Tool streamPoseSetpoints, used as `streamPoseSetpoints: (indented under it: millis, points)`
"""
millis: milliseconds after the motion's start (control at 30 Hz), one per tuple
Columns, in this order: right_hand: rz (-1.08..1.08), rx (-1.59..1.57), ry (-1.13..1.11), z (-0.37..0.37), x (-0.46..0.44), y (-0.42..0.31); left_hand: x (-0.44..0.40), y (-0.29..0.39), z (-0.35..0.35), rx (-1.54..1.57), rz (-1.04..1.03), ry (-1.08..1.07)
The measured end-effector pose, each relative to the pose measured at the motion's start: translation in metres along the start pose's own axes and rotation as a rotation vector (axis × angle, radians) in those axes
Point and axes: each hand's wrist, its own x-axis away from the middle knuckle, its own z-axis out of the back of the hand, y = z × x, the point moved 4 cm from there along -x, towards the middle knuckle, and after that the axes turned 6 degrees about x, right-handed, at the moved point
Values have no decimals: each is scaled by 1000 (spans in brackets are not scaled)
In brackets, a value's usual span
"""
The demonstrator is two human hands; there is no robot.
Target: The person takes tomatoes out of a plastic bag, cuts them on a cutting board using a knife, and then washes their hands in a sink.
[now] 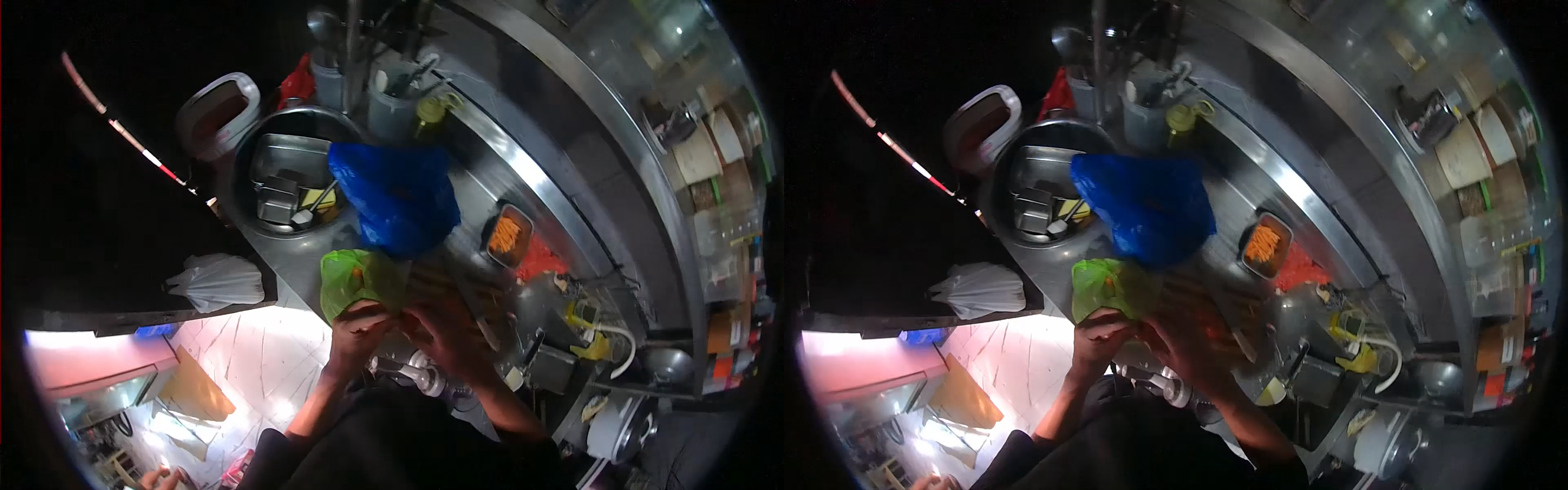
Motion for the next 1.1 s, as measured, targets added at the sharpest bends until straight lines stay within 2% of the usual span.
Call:
streamPoseSetpoints:
  millis: [100, 200, 300, 400, 500, 600, 700, 800, 900, 1000, 1100]
  points:
    - [-3, 31, 64, 7, 9, -3, -9, 18, -16, -272, -129, -42]
    - [6, 91, 126, 13, 18, 2, 0, 6, -35, -548, -302, -83]
    - [-27, 96, 155, 16, 29, 16, -8, 20, -51, -450, -115, -36]
    - [-72, 105, 217, 41, 28, 3, -17, 17, -60, -263, 33, -110]
    - [-71, 95, 259, 43, 34, 11, -15, -3, -62, -217, -116, -151]
    - [-126, 50, 223, 41, 47, 21, -20, -2, -72, -175, -136, -158]
    - [-175, -6, 210, 41, 48, 31, -13, -20, -82, -290, -107, -190]
    - [-220, -58, 268, 40, 54, 47, -21, -34, -93, -558, -135, -254]
    - [-355, -95, 278, 39, 74, 68, -25, -83, -89, -360, 15, -115]
    - [-493, -271, 395, 45, 87, 94, -39, -124, -97, -481, 266, -235]
    - [-620, -354, 469, 44, 102, 121, -33, -202, -118, -817, 354, -497]
